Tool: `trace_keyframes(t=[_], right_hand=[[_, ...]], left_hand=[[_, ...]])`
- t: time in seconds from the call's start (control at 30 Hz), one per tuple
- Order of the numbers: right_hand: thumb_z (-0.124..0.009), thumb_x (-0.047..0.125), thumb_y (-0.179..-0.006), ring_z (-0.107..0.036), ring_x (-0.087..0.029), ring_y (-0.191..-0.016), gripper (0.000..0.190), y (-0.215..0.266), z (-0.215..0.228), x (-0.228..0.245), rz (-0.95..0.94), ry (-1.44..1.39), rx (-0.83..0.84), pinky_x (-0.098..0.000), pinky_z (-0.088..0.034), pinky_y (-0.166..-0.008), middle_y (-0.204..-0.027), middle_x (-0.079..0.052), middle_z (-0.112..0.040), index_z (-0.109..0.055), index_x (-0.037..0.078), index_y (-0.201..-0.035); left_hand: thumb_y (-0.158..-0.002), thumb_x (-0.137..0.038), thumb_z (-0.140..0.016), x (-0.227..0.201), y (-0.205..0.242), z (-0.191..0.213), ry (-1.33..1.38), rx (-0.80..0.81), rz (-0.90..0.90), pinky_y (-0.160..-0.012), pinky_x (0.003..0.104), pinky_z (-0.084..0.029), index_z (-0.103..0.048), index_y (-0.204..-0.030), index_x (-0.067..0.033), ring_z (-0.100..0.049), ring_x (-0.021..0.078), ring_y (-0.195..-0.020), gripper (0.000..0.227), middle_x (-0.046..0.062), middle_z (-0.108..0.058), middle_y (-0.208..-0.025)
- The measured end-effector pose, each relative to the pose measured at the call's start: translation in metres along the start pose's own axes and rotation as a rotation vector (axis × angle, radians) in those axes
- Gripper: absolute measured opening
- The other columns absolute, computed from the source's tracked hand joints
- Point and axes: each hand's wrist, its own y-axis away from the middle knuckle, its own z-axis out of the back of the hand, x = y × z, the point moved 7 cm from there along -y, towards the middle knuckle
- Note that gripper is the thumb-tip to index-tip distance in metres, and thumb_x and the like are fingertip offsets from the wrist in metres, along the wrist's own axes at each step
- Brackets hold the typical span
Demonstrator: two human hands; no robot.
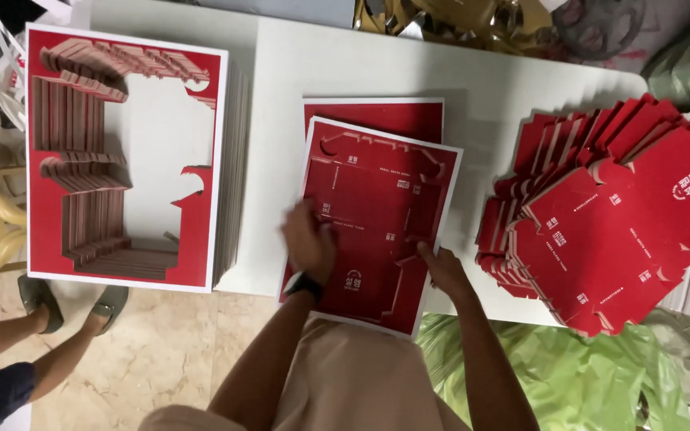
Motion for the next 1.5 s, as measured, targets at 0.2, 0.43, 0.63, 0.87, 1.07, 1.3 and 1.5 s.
trace_keyframes(t=[0.2,0.43,0.63,0.87,1.07,1.3,1.5], right_hand=[[-0.062,0.056,-0.101,-0.063,-0.043,-0.116,0.062,0.061,0.032,0.034,0.129,0.194,-0.532,-0.0547,-0.050,-0.101,-0.119,-0.023,-0.063,-0.062,0.000,-0.127],[-0.060,0.057,-0.094,-0.075,-0.027,-0.065,0.051,0.024,-0.079,0.119,0.164,-0.044,-0.052,-0.0341,-0.060,-0.058,-0.076,-0.017,-0.075,-0.076,0.009,-0.100],[-0.076,0.070,-0.076,-0.062,-0.019,-0.046,0.071,0.005,-0.151,0.150,0.064,-0.132,0.176,-0.0291,-0.052,-0.045,-0.064,-0.015,-0.068,-0.074,-0.001,-0.082],[-0.078,0.057,-0.078,-0.058,-0.017,-0.040,0.055,-0.012,-0.155,0.139,0.063,-0.133,0.087,-0.0279,-0.044,-0.039,-0.053,-0.010,-0.062,-0.072,0.003,-0.073],[-0.068,0.055,-0.082,-0.059,-0.020,-0.042,0.056,0.028,-0.162,0.112,-0.043,-0.123,0.200,-0.0298,-0.046,-0.044,-0.054,-0.013,-0.064,-0.073,0.000,-0.074],[-0.084,0.047,-0.077,-0.054,-0.016,-0.038,0.051,0.023,-0.166,0.120,0.002,-0.154,0.175,-0.0257,-0.043,-0.039,-0.050,-0.011,-0.060,-0.070,-0.001,-0.070],[-0.090,0.049,-0.067,-0.057,-0.015,-0.042,0.053,0.029,-0.165,0.125,-0.040,-0.201,0.154,-0.0243,-0.045,-0.039,-0.050,-0.011,-0.061,-0.070,0.001,-0.065]], left_hand=[[-0.102,-0.036,-0.060,0.001,-0.008,0.063,0.206,0.457,0.527,-0.105,0.049,-0.050,-0.051,-0.147,-0.0023,-0.060,0.0378,-0.128,0.057,0.021,-0.063,-0.131],[-0.074,-0.066,-0.071,0.012,-0.032,0.061,0.094,0.877,0.509,-0.073,0.041,-0.060,-0.066,-0.119,-0.0134,-0.077,0.0291,-0.080,0.069,0.012,-0.077,-0.088],[-0.082,-0.051,-0.068,-0.024,-0.016,0.067,-0.121,0.921,0.381,-0.092,0.053,-0.058,-0.070,-0.115,-0.0016,-0.070,0.0441,-0.111,0.059,0.025,-0.073,-0.109],[-0.087,-0.043,-0.068,-0.021,-0.013,0.061,-0.149,0.900,0.313,-0.093,0.054,-0.058,-0.070,-0.112,-0.0029,-0.070,0.0453,-0.110,0.048,0.026,-0.074,-0.107],[-0.090,-0.069,-0.046,-0.033,-0.035,0.088,0.000,1.031,0.496,-0.080,0.045,-0.061,-0.071,-0.114,0.0018,-0.076,0.0346,-0.071,0.079,0.023,-0.075,-0.088],[-0.101,-0.047,-0.045,0.021,-0.029,0.030,-0.037,0.934,0.403,-0.052,0.039,-0.058,-0.064,-0.088,-0.0002,-0.071,0.0298,-0.054,0.053,0.020,-0.068,-0.065],[-0.102,-0.054,-0.043,0.007,-0.024,0.046,-0.101,0.918,0.461,-0.082,0.049,-0.060,-0.066,-0.105,-0.0028,-0.074,0.0410,-0.098,0.056,0.025,-0.073,-0.096]])
